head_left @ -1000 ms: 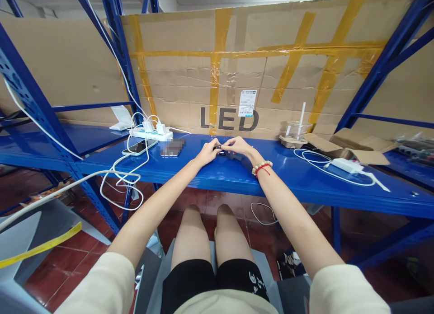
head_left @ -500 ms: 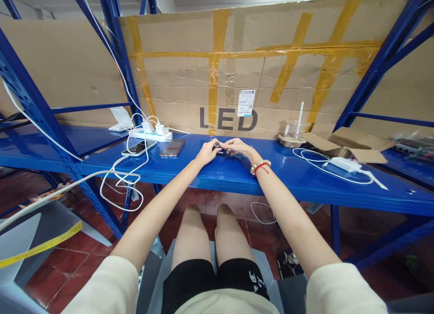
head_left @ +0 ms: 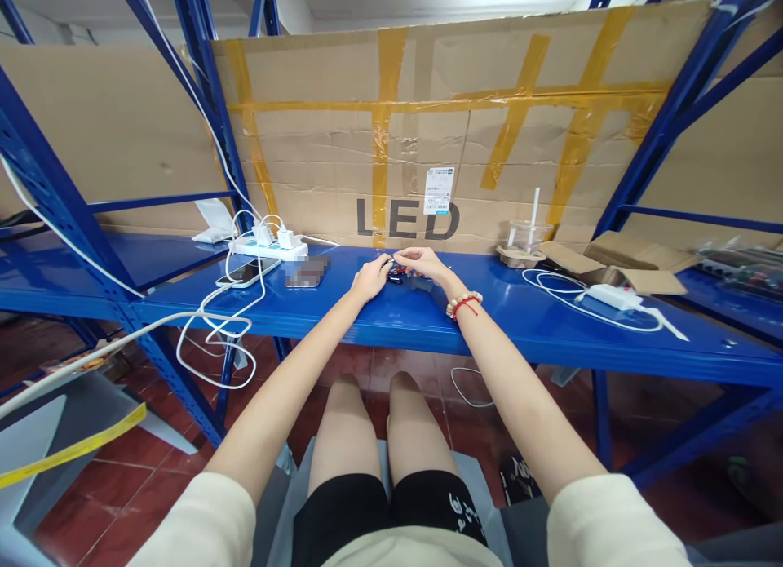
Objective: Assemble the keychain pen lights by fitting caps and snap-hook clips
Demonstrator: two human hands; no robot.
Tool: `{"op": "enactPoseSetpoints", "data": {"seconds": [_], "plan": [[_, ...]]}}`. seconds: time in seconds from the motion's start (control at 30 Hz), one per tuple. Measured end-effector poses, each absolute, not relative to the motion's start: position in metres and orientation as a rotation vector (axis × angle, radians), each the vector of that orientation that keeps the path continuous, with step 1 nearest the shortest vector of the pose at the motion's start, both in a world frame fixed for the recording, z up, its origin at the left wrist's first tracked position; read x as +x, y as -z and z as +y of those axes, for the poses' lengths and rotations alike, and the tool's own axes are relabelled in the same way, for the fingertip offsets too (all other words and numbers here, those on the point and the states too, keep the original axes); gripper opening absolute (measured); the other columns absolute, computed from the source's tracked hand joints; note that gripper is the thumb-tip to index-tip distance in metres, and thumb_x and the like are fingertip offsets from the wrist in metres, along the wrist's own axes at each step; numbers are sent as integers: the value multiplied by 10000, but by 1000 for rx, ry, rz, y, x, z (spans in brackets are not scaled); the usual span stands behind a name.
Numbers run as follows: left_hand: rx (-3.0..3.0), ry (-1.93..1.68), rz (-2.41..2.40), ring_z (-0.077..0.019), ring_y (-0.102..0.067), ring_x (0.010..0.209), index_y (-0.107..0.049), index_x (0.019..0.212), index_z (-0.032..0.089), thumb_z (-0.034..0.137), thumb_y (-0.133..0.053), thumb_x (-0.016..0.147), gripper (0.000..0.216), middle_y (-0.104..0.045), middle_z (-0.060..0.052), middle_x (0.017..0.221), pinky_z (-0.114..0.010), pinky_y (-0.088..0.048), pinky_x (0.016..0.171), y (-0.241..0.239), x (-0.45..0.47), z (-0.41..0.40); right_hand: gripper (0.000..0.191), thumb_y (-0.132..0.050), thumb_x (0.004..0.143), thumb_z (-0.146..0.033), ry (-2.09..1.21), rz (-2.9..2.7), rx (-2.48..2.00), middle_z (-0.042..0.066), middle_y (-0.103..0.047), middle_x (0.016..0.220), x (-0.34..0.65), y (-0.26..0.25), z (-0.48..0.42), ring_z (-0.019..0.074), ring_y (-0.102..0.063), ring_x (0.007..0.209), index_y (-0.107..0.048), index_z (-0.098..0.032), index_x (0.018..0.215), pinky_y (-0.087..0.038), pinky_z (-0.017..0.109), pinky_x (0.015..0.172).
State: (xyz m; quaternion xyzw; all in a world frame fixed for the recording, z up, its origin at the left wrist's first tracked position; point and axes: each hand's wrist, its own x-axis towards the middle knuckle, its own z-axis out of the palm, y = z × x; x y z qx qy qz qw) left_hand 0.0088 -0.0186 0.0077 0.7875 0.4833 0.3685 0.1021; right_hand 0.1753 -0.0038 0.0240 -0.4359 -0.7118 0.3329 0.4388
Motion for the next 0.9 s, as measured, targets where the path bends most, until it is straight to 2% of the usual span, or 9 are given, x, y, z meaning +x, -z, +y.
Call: {"op": "enactPoseSetpoints", "data": {"seconds": [0.13, 0.2, 0.3, 0.43, 0.67, 0.9], "plan": [[2332, -1039, 1492, -280, -591, 994, -550, 1071, 290, 409, -309, 905, 316, -651, -52, 1044, -407, -446, 821, -8, 9, -21, 421, -725, 617, -473, -821, -1778, -1079, 48, -671, 733, 176, -25, -6, 84, -513, 580, -724, -132, 864, -342, 176, 442], [2345, -1043, 1418, -271, -584, 1013, -549, 1033, 272, 395, -310, 907, 297, -642, -53, 1067, -400, -443, 840, -6, 9, -18, 423, -738, 597, -475, -828, -1786, -1089, 50, -673, 730, 177, -26, -7, 87, -512, 583, -729, -132, 843, -341, 177, 441], [2349, -1108, 1257, -222, -595, 967, -529, 992, 228, 351, -333, 907, 246, -642, -56, 1004, -358, -439, 869, -1, 8, -12, 423, -754, 575, -475, -848, -1771, -1115, 52, -676, 731, 179, -25, -6, 88, -511, 586, -732, -135, 826, -343, 176, 442], [2323, -1192, 1219, -203, -594, 918, -511, 977, 195, 297, -357, 899, 201, -633, -61, 945, -345, -446, 850, 5, 9, -4, 417, -744, 600, -468, -870, -1751, -1113, 53, -683, 757, 180, -23, -3, 89, -525, 608, -728, -147, 866, -353, 168, 456], [2381, -1175, 1181, -179, -586, 830, -530, 871, 184, 274, -343, 898, 209, -622, -37, 831, -314, -442, 804, 6, 9, 0, 432, -726, 624, -479, -876, -1773, -1097, 54, -681, 796, 180, -22, -2, 83, -523, 621, -718, -145, 899, -356, 161, 465], [2374, -1149, 1122, -163, -581, 784, -553, 891, 195, 291, -339, 891, 234, -608, -15, 765, -264, -434, 739, 1, 7, -8, 437, -771, 564, -469, -948, -1730, -1151, 30, -667, 739, 181, -23, -4, 72, -503, 588, -721, -164, 873, -368, 163, 477]]}}
